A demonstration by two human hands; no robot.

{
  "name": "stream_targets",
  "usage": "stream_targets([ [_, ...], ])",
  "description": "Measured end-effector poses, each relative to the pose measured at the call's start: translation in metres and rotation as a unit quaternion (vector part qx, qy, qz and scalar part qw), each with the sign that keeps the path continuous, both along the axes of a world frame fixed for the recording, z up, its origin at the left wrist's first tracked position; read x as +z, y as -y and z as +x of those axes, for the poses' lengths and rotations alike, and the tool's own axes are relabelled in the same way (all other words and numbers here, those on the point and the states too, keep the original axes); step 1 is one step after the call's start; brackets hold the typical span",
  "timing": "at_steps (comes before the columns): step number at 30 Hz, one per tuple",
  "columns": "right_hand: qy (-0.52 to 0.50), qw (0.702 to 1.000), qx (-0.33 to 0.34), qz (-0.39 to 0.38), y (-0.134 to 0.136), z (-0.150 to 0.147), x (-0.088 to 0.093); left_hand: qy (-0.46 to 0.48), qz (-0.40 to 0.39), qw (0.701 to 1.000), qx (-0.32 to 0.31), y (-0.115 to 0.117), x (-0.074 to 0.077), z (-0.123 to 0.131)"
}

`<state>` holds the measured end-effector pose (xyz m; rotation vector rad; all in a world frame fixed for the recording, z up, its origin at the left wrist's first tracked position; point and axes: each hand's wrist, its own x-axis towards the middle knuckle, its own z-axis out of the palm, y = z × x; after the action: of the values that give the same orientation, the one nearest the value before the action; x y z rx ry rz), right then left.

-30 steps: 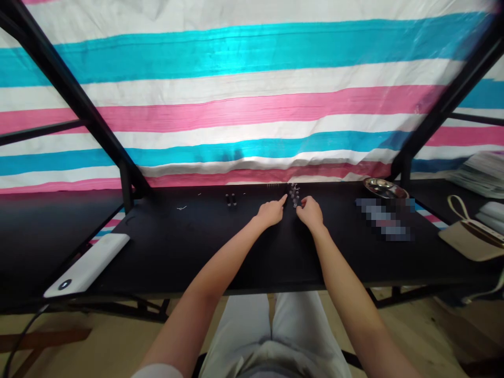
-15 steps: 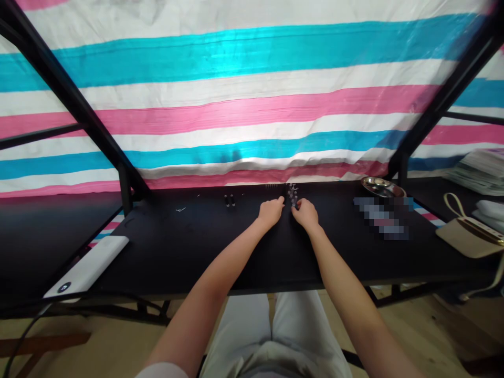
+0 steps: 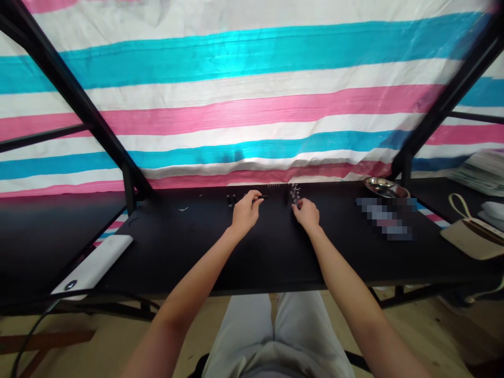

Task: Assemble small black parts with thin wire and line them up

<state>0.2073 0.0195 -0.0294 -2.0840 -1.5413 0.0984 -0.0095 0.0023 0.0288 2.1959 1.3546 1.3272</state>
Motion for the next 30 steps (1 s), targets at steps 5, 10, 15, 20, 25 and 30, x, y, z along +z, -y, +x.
stream_targets([
  [5, -0.016, 0.998, 0.013, 0.061, 0.0, 0.0, -0.002, 0.114, -0.048, 0.992, -0.037, 0.002, -0.017, -0.011],
  [10, -0.062, 0.952, 0.237, 0.182, 0.008, -0.018, 0.001, 0.282, -0.14, 0.946, -0.077, 0.0, -0.031, -0.014],
  [15, -0.095, 0.89, 0.381, 0.233, 0.018, -0.04, 0.005, 0.34, -0.161, 0.921, -0.102, 0.006, -0.029, -0.011],
  [20, -0.091, 0.876, 0.409, 0.239, 0.022, -0.042, 0.008, 0.339, -0.173, 0.916, -0.126, 0.01, -0.028, -0.009],
  [25, -0.066, 0.878, 0.411, 0.237, 0.023, -0.04, 0.009, 0.282, -0.161, 0.937, -0.128, 0.01, -0.032, -0.012],
  [30, -0.025, 0.89, 0.379, 0.25, 0.023, -0.041, 0.007, 0.15, -0.104, 0.978, -0.098, 0.01, -0.037, -0.016],
])
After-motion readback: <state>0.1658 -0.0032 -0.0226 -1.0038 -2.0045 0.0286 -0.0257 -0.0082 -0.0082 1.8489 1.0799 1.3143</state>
